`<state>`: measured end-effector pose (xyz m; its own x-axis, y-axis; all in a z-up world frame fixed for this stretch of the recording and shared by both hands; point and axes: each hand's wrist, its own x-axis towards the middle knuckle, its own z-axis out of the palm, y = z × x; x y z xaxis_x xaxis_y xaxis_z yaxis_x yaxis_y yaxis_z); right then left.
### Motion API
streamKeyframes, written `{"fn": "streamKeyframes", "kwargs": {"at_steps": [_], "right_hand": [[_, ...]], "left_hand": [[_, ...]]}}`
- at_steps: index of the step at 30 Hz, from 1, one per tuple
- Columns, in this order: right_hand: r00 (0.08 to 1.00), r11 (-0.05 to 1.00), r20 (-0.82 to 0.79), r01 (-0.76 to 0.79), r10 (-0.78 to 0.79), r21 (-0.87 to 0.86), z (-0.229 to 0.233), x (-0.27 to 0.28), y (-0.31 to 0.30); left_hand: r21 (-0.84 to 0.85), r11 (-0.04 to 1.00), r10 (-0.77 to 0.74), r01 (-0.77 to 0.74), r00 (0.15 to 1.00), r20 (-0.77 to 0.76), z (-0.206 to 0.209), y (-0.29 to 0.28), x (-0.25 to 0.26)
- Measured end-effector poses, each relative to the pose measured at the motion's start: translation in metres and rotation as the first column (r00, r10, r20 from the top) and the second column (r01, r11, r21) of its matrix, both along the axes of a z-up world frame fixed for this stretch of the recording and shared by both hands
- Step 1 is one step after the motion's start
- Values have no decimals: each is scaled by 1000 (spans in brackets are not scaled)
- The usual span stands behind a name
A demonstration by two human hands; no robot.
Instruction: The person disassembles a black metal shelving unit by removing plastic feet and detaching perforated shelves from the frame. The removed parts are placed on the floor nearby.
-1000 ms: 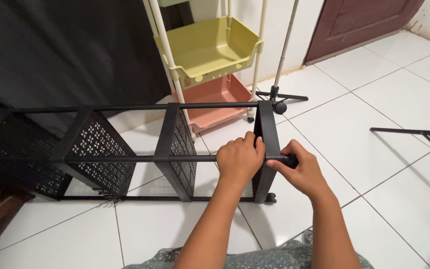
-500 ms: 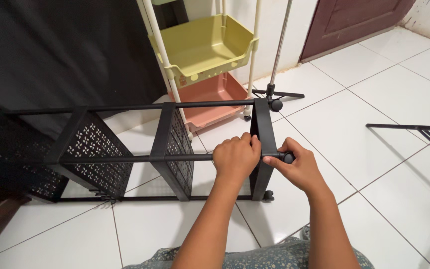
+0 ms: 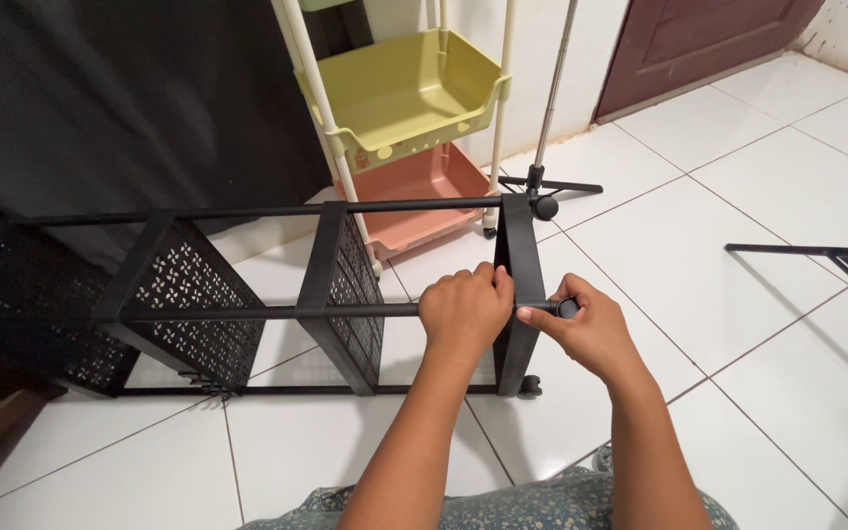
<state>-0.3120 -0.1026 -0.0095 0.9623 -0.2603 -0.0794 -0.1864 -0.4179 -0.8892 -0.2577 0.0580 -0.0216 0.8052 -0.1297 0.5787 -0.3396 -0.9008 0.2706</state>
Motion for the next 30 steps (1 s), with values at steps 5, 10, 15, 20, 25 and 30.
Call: {"fn": "streamKeyframes", "kwargs": {"at_steps": [5,10,15,20,25,30], "right_hand": [[994,994,111,-1,13,-114,-9,0,-2],[974,982,209,-50,89,-183,-16,2,-6],[952,976,278,-71,128,-205,-21,2,-8],[960,979,238,-110,150,-172,-29,11,-17],[937,987,313,-159,153,-5,-44,20,-20],[943,992,310,-125,120,-3,-41,15,-16]], "left_hand": [[-2,1000,8,-8,1000,28,0,-1,0],[0,1000,4,-4,1000,16,0,0,-1],[-8,1000,-3,3,1000,17,0,1,-2],[-3,1000,-14,14,999,42,2,2,-2],[-22,999,-30,30,999,-23,2,2,1],[-19,1000,-21,20,1000,-19,2,1,1]]}}
